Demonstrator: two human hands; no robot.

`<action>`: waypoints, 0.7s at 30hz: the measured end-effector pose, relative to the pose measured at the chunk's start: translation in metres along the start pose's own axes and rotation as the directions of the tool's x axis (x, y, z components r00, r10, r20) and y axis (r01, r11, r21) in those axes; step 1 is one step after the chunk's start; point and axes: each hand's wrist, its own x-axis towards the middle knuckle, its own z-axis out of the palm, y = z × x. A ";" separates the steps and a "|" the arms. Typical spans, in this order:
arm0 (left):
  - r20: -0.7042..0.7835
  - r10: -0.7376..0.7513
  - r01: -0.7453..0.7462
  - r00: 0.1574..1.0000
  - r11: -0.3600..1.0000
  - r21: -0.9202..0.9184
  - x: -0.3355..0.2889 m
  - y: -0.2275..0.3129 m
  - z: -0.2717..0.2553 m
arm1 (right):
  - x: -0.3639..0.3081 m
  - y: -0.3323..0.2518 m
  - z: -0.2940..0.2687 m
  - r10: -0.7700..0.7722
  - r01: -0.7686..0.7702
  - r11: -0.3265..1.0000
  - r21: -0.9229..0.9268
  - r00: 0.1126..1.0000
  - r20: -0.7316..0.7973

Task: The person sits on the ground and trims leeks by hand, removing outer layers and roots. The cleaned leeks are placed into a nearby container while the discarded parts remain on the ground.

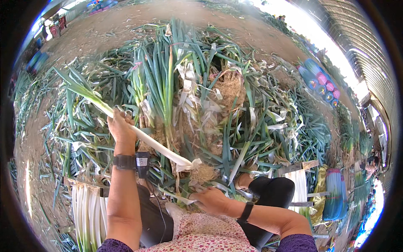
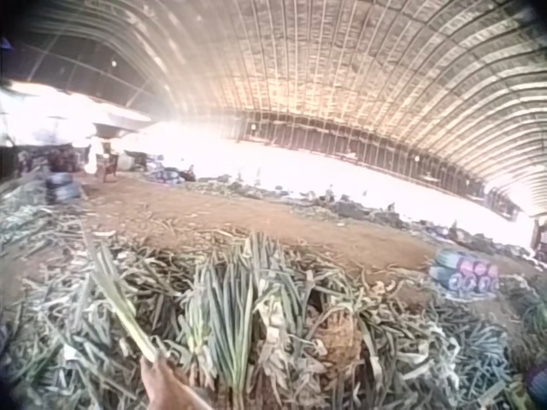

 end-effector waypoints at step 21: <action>0.129 0.024 -0.004 0.991 0.989 -0.147 -0.001 0.018 -0.013 | -0.019 0.021 -0.067 0.463 -0.413 0.880 0.235 0.855 -0.234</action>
